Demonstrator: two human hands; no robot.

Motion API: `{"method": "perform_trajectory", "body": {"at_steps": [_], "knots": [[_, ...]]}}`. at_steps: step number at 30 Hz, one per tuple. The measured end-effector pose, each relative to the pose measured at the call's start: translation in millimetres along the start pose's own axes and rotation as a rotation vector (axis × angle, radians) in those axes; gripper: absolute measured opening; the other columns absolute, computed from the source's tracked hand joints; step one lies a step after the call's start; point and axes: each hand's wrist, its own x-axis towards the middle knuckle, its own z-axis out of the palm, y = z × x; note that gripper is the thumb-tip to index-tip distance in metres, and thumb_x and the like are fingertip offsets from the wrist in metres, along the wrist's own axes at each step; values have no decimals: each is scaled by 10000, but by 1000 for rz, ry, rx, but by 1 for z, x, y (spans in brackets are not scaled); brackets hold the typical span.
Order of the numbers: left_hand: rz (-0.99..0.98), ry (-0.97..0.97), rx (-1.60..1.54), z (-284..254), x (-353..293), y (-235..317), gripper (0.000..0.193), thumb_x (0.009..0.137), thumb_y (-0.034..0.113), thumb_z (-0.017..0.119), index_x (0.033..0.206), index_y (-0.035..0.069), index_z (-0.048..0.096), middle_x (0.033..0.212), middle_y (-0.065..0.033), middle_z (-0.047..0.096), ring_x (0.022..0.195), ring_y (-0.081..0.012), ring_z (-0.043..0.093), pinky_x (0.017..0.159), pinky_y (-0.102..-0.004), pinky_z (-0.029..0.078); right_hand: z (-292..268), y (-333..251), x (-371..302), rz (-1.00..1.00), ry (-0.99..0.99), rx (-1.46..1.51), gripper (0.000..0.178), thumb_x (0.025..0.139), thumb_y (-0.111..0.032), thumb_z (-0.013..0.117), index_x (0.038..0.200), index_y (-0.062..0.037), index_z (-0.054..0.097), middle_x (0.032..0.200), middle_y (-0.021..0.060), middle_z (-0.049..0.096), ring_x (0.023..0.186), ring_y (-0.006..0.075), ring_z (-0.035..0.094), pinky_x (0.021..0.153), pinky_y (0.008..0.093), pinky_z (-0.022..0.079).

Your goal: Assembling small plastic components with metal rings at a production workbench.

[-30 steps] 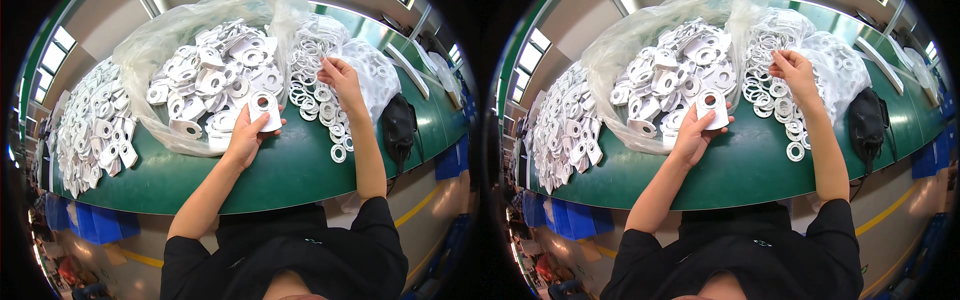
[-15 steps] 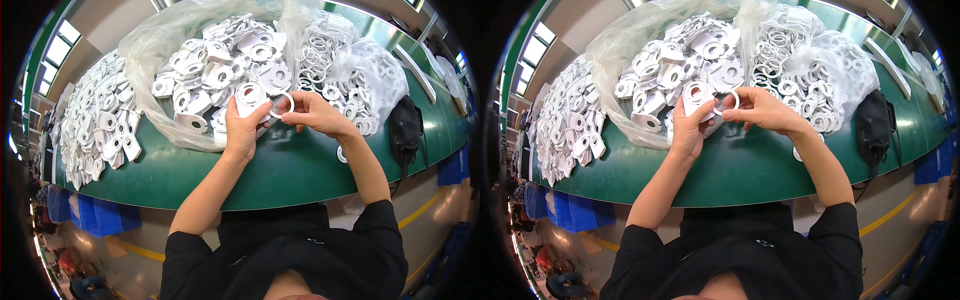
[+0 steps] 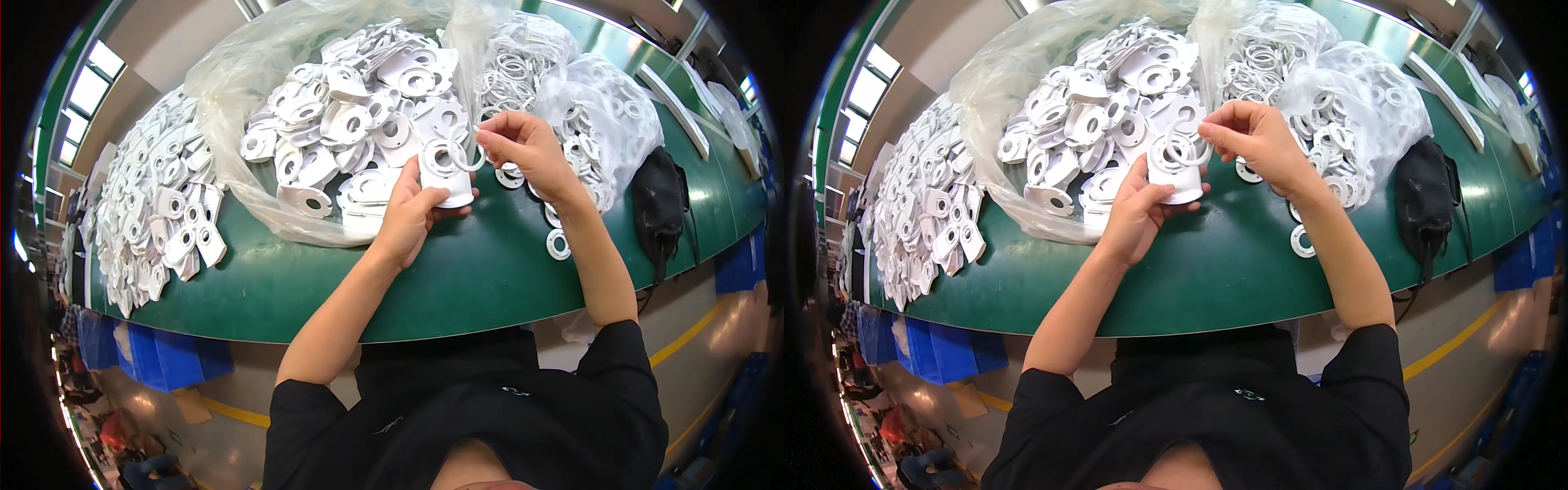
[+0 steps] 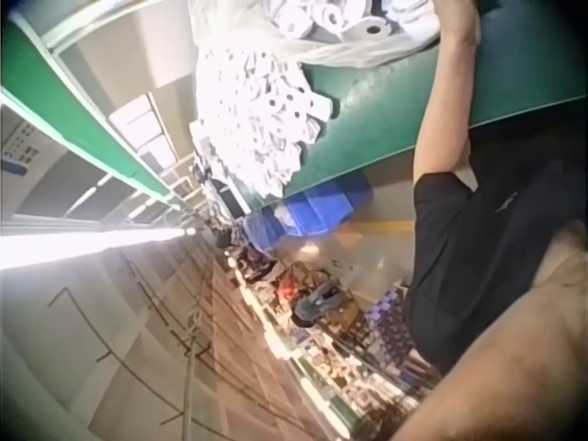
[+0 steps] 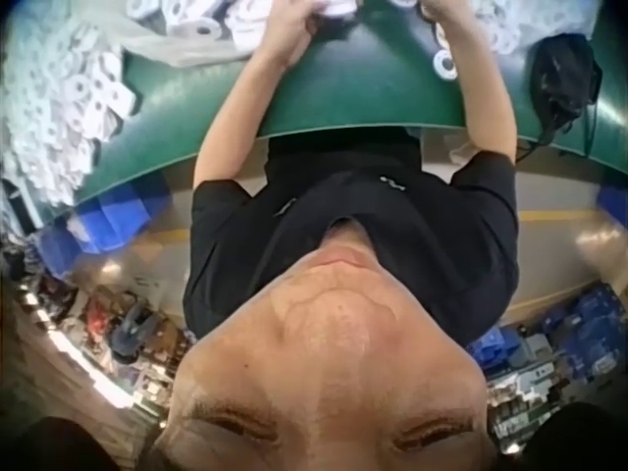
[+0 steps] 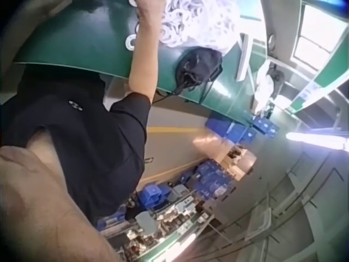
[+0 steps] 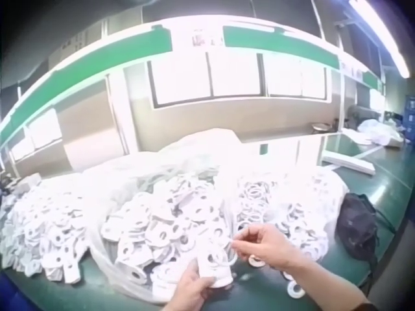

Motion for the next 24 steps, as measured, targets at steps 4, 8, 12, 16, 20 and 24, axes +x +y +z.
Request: {"method": "perform_trajectory", "body": {"at_steps": [4, 8, 12, 16, 20, 24], "knots": [[-56, -46, 29, 2, 0, -1, 556, 847, -51, 395, 1380, 42, 263, 1167, -183, 578, 986, -261, 643, 769, -331, 564, 7, 7, -1, 2, 23, -10, 171, 843, -170, 703, 904, -15, 664, 781, 9, 638, 655, 54, 541, 583, 197, 425], [-59, -62, 38, 3, -1, 1, 536, 842, -49, 394, 1362, 38, 295, 1154, -176, 584, 969, -259, 652, 754, -321, 561, 8, 9, 0, 54, 3, -51, 151, 835, -155, 709, 895, -25, 659, 776, -2, 636, 652, 43, 528, 558, 187, 390], [-76, -66, 16, 2, -2, 2, 464, 881, -7, 415, 1336, 36, 333, 1140, -166, 594, 962, -250, 655, 712, -292, 552, 12, 9, -2, 72, -7, -14, 144, 826, -144, 716, 887, -26, 658, 764, -9, 640, 636, 32, 524, 541, 179, 376], [-47, -50, 57, 0, -1, -3, 365, 949, 103, 447, 1299, 32, 370, 1099, -144, 616, 918, -229, 665, 640, -263, 529, 14, 6, -3, 74, -19, -32, 149, 821, -133, 720, 890, -20, 651, 767, -6, 642, 655, 30, 544, 549, 176, 387], [-10, -14, 190, 1, -2, -2, 337, 959, 121, 461, 1274, 28, 388, 1036, -118, 642, 839, -193, 675, 574, -247, 504, 16, 14, -2, -16, 7, -16, 162, 849, -139, 691, 930, -5, 651, 803, 1, 646, 702, 44, 566, 612, 187, 434], [22, -43, 303, 2, -3, -6, 334, 951, 109, 479, 1268, 38, 398, 1006, -103, 650, 801, -163, 671, 541, -230, 482, 21, 16, 0, -127, 34, -90, 159, 887, -145, 643, 962, -5, 661, 821, -2, 647, 724, 48, 566, 649, 198, 450]]}}
